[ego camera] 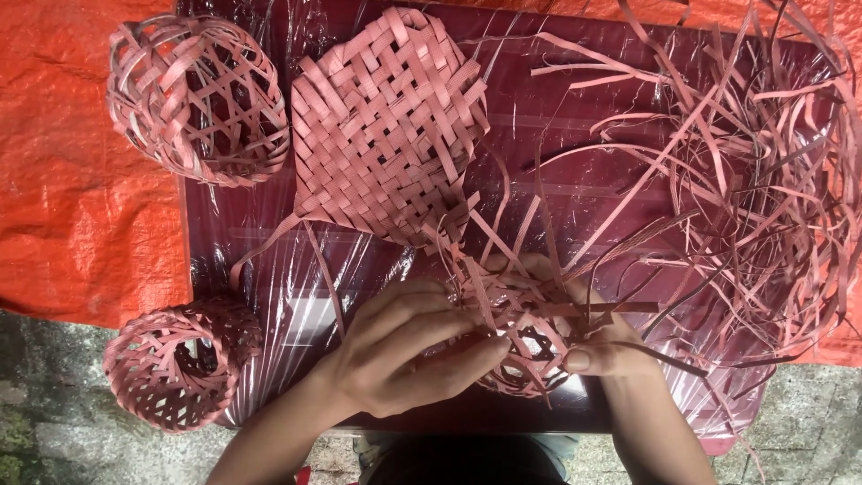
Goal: The person is weaving thin pink strips together to form a small basket on a table.
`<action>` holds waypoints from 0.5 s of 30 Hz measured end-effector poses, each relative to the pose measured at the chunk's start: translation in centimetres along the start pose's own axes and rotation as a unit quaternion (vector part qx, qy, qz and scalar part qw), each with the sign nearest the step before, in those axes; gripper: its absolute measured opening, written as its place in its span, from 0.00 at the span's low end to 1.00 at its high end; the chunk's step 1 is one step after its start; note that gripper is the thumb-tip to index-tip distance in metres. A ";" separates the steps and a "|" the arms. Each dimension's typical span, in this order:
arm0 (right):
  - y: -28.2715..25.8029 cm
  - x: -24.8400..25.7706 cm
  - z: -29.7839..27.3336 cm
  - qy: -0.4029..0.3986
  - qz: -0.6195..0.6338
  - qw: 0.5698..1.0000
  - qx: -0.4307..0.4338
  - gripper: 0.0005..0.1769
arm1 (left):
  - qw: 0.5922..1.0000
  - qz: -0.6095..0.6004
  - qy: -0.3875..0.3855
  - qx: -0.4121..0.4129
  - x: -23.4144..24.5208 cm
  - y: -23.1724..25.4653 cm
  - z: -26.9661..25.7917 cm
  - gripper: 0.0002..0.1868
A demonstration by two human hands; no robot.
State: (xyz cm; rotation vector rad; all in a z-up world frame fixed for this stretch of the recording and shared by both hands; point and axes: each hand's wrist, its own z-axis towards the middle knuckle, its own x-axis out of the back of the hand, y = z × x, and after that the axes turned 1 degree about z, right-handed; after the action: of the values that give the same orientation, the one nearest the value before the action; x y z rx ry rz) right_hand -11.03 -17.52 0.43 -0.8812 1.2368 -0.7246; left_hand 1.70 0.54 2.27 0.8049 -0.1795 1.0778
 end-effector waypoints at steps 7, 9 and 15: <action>-1.1 -1.5 1.0 0.077 -0.012 0.997 0.009 0.38 | 0.998 -0.011 0.048 0.040 -1.6 0.4 -0.9 0.17; -0.7 -1.3 0.6 0.094 0.007 0.995 0.034 0.36 | 0.998 -0.003 0.035 0.044 -2.0 0.5 -1.5 0.18; -0.3 -1.0 0.3 0.107 0.000 0.993 0.047 0.36 | 0.997 0.066 0.016 0.028 -3.3 0.5 -1.9 0.28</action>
State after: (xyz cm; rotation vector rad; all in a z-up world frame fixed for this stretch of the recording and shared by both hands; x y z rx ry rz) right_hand -10.91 -16.70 1.19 -0.7396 1.3805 -0.8881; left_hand -0.76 -0.49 -0.50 0.8346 -0.1777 1.2240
